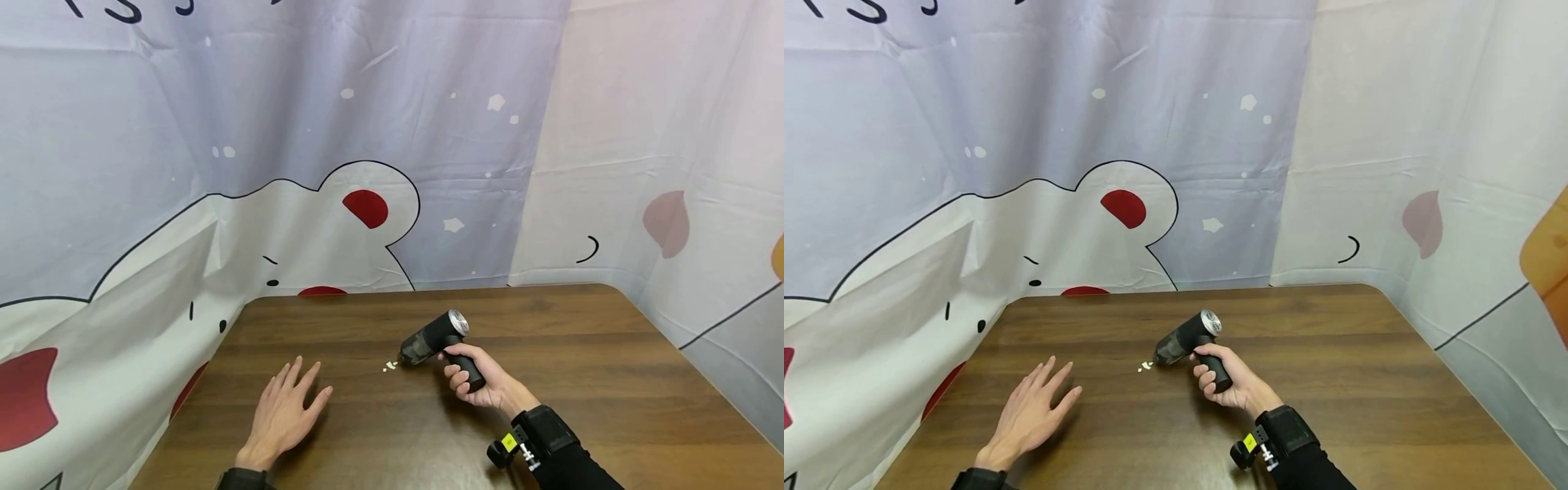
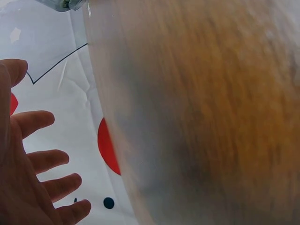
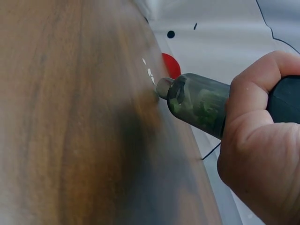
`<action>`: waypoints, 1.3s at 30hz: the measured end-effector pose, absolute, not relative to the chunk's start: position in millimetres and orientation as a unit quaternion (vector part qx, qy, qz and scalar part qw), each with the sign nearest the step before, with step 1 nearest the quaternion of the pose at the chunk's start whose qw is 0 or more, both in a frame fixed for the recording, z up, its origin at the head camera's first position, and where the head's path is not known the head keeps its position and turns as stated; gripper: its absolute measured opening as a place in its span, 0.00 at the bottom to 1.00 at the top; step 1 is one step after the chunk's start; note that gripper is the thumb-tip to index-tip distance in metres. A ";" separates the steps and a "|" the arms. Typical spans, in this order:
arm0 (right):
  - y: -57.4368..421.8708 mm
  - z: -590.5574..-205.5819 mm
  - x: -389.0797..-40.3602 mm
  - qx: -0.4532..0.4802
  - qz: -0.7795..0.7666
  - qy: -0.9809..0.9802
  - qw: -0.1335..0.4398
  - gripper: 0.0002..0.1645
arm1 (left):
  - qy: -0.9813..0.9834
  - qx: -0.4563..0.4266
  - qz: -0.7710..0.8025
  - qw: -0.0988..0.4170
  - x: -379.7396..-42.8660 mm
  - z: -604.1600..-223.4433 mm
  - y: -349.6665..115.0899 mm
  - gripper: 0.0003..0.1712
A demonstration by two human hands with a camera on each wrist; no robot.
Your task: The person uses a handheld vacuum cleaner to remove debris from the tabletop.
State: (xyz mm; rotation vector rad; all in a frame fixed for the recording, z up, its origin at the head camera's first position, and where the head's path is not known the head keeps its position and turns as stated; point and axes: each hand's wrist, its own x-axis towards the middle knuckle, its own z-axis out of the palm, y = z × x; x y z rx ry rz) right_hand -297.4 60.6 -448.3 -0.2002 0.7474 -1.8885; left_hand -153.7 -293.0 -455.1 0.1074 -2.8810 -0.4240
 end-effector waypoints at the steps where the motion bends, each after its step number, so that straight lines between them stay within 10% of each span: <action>1: 60.6 -448.5 -296.3 -0.084 -0.789 0.311 0.524 0.11 | -0.982 0.035 -0.145 0.114 -153.8 -454.8 -292.7 0.38; 39: 53.3 -469.8 -278.8 -0.141 -0.792 0.104 0.585 0.12 | -0.979 0.030 -0.159 0.122 -149.4 -455.0 -286.2 0.38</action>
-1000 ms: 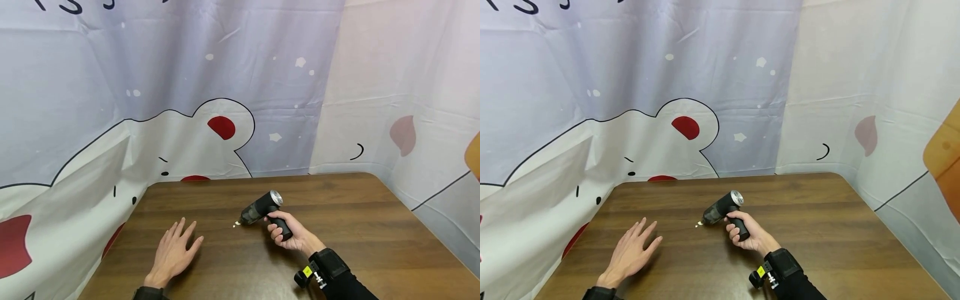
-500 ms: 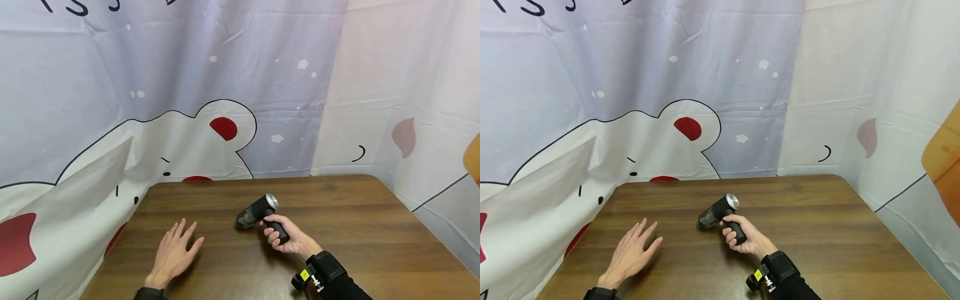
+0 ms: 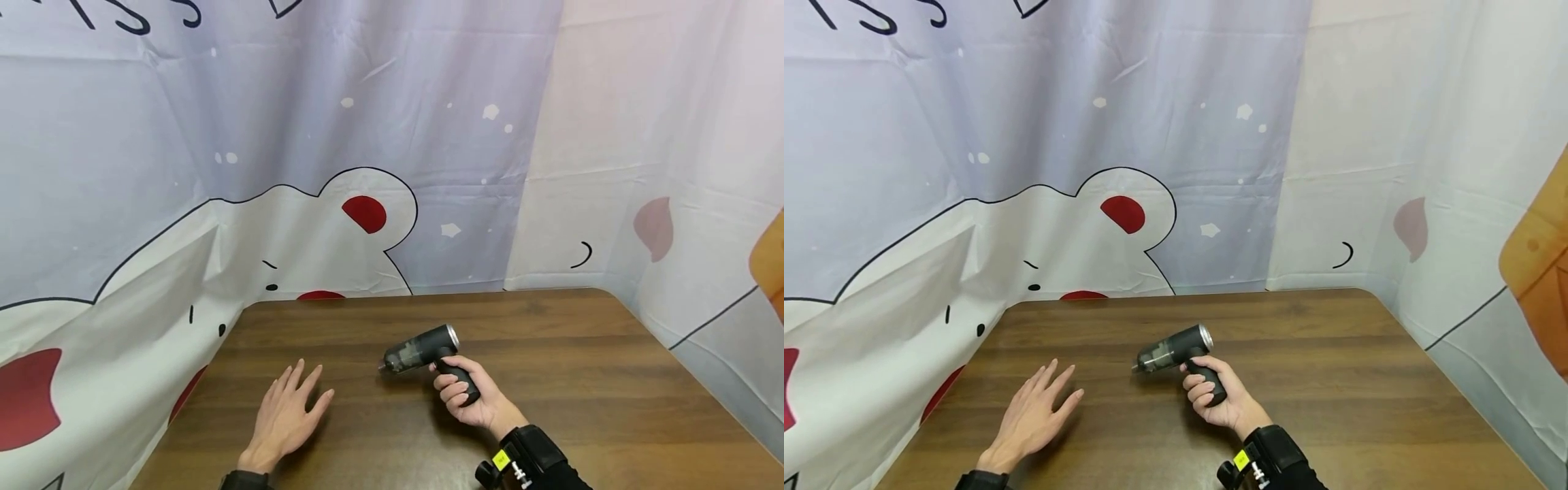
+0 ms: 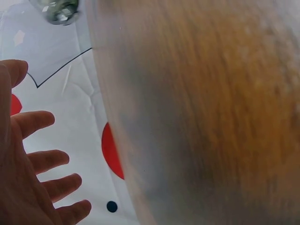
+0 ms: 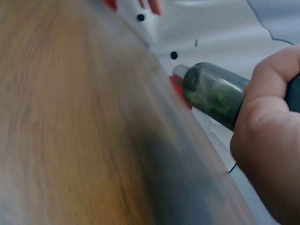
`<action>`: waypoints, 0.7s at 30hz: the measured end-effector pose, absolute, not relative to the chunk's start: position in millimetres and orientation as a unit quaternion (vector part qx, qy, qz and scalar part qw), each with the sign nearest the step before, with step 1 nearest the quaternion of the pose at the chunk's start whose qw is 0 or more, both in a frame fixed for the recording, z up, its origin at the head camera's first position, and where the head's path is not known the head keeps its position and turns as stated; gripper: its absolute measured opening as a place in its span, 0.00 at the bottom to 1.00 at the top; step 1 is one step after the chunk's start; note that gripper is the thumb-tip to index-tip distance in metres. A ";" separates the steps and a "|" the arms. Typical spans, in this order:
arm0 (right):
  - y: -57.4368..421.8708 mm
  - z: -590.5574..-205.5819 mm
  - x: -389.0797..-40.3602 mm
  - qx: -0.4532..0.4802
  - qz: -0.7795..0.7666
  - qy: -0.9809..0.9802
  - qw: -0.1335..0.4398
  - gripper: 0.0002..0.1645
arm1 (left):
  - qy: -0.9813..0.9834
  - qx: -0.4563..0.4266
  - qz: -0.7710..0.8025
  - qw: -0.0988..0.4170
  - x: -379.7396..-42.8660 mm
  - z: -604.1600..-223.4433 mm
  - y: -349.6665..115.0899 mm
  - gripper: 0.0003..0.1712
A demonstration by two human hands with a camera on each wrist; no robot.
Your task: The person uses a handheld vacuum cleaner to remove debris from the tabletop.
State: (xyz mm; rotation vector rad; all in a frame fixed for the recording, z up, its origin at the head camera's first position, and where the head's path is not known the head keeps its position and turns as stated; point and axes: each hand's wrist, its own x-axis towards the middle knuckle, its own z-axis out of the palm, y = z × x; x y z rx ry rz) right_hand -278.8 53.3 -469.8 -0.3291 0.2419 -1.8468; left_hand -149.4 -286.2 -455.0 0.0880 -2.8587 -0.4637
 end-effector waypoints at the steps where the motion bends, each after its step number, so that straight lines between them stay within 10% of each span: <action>1: 56.4 -471.1 -278.3 -0.152 -0.792 0.076 0.586 0.13 | -0.979 0.029 -0.159 0.121 -150.0 -455.2 -285.3 0.38; 21: 91.0 -462.6 -259.2 -0.271 -0.789 -0.058 0.548 0.21 | -0.980 0.008 -0.148 0.131 -156.9 -454.4 -269.8 0.36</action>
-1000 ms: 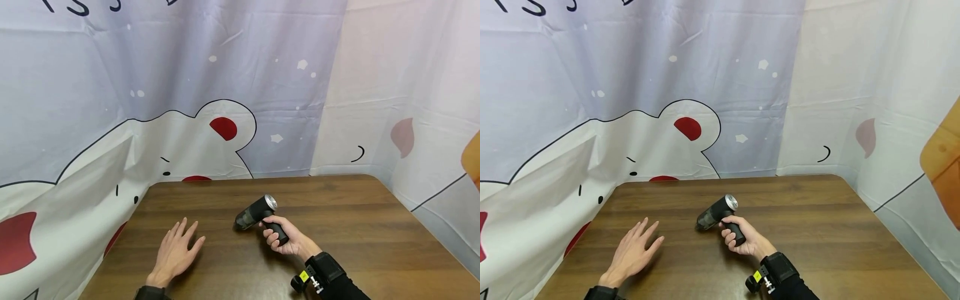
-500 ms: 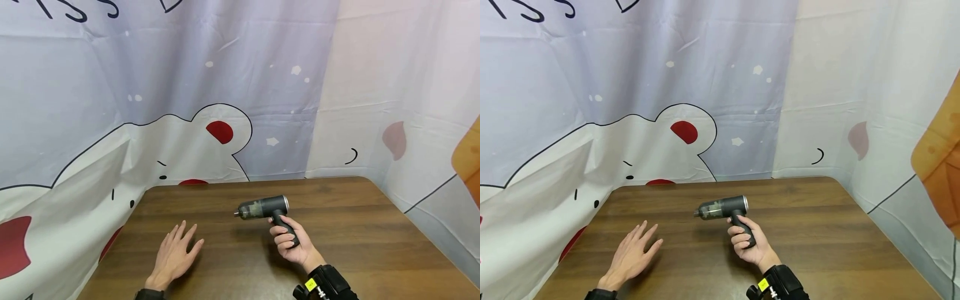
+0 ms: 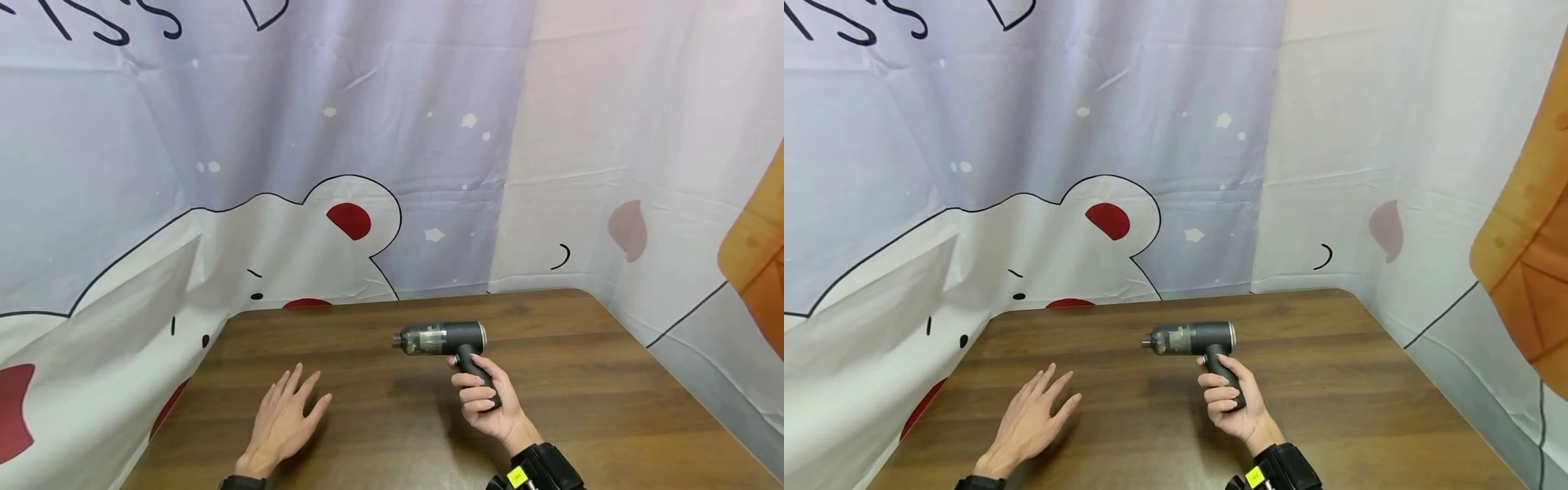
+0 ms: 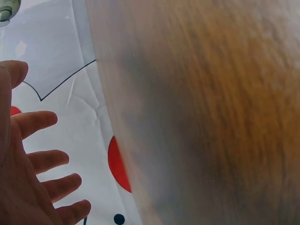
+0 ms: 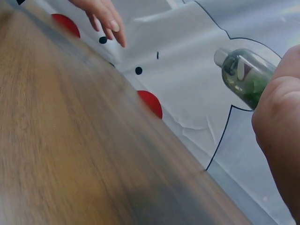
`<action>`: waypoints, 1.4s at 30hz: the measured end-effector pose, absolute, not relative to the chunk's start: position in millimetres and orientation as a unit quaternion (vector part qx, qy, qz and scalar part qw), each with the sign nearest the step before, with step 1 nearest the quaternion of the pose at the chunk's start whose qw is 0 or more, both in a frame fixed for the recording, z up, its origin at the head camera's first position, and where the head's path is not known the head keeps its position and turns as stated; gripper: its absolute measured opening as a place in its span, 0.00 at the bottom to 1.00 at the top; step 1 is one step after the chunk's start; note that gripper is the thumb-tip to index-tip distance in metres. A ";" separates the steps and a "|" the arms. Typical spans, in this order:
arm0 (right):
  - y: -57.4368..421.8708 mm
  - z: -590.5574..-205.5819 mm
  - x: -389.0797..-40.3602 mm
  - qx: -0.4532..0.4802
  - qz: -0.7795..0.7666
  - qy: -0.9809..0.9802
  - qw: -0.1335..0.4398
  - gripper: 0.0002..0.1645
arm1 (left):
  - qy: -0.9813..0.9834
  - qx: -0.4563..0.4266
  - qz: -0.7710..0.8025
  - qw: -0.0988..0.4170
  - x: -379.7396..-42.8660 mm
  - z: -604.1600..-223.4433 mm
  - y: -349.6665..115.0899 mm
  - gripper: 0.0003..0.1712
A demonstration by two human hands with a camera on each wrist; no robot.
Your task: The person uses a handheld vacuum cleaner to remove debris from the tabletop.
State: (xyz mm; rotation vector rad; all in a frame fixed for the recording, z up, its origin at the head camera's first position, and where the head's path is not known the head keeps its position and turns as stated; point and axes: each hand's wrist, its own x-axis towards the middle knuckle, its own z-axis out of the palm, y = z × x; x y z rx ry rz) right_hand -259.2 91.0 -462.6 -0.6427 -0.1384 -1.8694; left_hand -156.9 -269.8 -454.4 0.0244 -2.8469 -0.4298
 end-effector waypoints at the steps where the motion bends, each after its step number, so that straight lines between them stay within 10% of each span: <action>1: 91.9 -463.2 -259.0 -0.272 -0.789 -0.058 0.548 0.21 | -0.980 0.006 -0.148 0.133 -157.8 -455.0 -269.6 0.36; 28: 117.5 -469.2 -249.4 -0.320 -0.790 0.006 0.523 0.26 | -0.978 -0.044 -0.151 0.139 -185.1 -457.1 -260.0 0.36; 42: 168.2 -464.5 -249.2 -0.336 -0.826 0.208 0.403 0.32 | -0.978 -0.057 -0.157 0.124 -196.0 -457.9 -248.8 0.33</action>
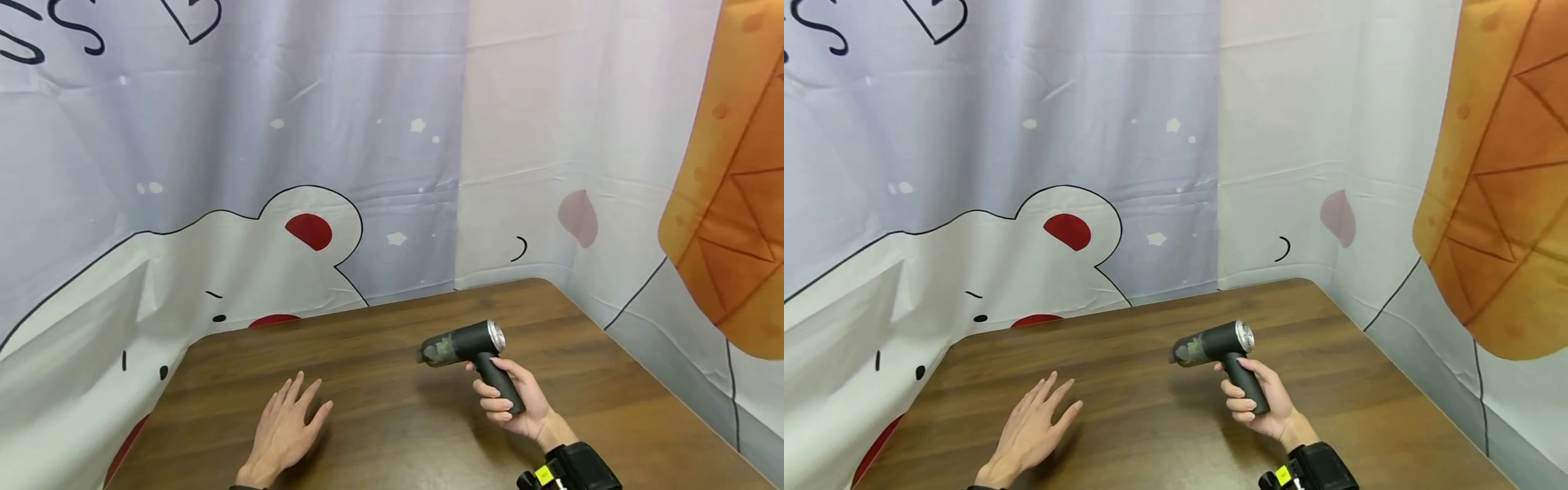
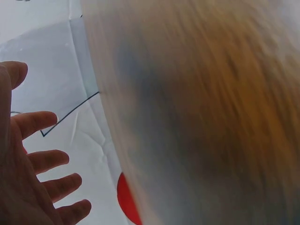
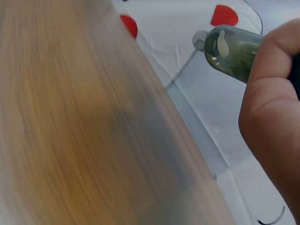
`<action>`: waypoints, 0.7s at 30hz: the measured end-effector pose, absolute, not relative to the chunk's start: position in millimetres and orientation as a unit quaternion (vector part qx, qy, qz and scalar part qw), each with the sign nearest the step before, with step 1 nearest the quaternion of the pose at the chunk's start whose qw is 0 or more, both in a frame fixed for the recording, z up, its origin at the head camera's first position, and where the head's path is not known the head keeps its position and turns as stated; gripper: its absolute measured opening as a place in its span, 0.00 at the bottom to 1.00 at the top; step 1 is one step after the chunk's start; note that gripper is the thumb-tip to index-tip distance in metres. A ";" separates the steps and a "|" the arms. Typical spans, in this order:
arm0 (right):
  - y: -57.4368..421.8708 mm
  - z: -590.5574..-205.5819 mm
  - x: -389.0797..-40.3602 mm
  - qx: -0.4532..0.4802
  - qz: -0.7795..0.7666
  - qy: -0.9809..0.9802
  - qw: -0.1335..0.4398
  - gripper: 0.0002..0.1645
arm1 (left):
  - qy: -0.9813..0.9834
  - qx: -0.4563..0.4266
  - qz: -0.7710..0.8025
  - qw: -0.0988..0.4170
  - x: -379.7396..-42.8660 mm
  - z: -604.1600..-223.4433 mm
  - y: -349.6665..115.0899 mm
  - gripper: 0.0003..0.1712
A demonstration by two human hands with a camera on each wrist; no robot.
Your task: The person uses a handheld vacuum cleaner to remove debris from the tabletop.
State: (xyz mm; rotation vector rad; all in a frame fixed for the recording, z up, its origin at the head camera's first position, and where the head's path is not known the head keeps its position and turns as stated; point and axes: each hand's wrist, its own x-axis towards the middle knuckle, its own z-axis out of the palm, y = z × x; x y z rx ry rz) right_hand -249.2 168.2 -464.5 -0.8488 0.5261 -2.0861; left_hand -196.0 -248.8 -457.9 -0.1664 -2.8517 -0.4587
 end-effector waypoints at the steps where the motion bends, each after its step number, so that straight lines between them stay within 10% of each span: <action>1: 173.3 -463.7 -249.4 -0.338 -0.826 0.222 0.392 0.33 | -0.978 -0.059 -0.158 0.124 -197.6 -458.4 -247.2 0.33; 21: 246.0 -458.6 -239.4 -0.221 -0.817 0.507 0.159 0.20 | -0.975 -0.094 -0.166 0.113 -211.1 -463.7 -233.0 0.34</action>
